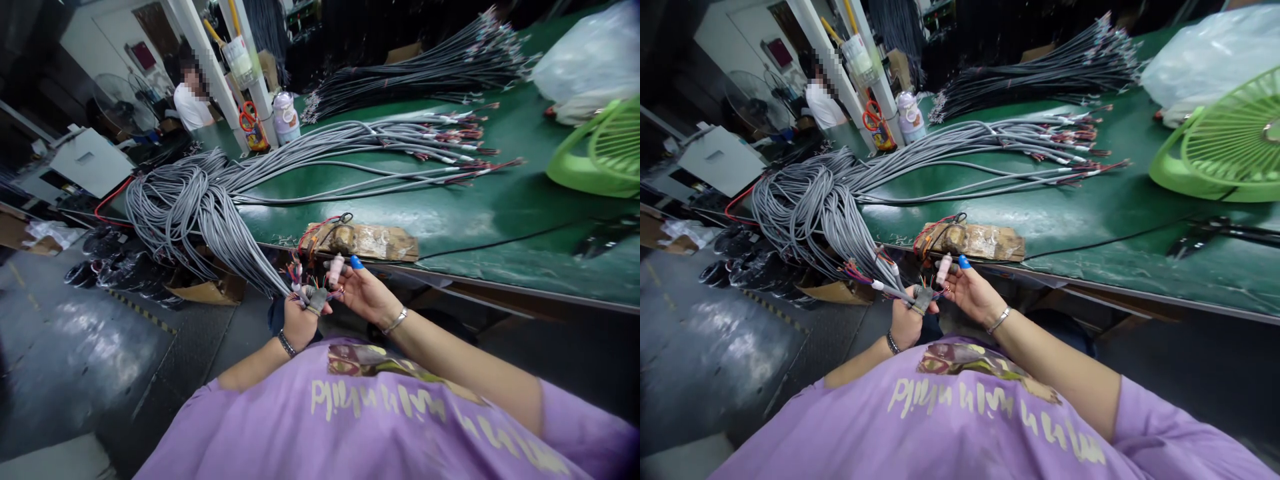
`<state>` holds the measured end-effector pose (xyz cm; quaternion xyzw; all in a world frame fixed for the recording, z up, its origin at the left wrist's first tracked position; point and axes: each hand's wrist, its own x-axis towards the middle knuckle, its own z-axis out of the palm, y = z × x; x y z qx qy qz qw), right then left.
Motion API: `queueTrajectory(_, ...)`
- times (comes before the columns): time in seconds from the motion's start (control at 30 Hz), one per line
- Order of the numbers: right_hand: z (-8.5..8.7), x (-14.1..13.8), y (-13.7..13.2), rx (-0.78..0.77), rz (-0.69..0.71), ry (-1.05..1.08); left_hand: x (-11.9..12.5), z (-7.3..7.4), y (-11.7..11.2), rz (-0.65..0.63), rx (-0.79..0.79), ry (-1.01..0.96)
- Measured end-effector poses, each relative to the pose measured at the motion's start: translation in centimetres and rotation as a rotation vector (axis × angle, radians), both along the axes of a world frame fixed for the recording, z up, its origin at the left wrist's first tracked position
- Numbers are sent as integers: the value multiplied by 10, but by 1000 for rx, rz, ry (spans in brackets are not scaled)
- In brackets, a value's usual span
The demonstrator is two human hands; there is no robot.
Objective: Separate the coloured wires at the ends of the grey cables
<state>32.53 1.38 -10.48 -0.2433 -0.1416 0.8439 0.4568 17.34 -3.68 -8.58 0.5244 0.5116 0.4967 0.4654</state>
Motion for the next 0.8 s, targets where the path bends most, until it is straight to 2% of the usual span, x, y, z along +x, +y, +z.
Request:
queueTrajectory(0.13,-5,7,-3,-12,48,-22,-2,3,-4,1,4,45)
queueTrajectory(0.33,3,19,-14,140,290,-190,-10,13,-11,-21,22,164)
queueTrajectory(0.5,13,14,-20,307,207,-493,-13,16,-12,-55,57,290)
queueTrajectory(0.57,16,10,-22,363,167,-593,-15,14,-9,-120,56,302)
queueTrajectory(0.67,21,6,-24,480,158,-705,-20,7,-3,-328,9,341)
queueTrajectory(0.73,23,3,-26,587,174,-826,-24,1,2,-451,-37,477)
queueTrajectory(0.8,26,2,-28,653,180,-919,-26,-3,6,-497,-67,610)
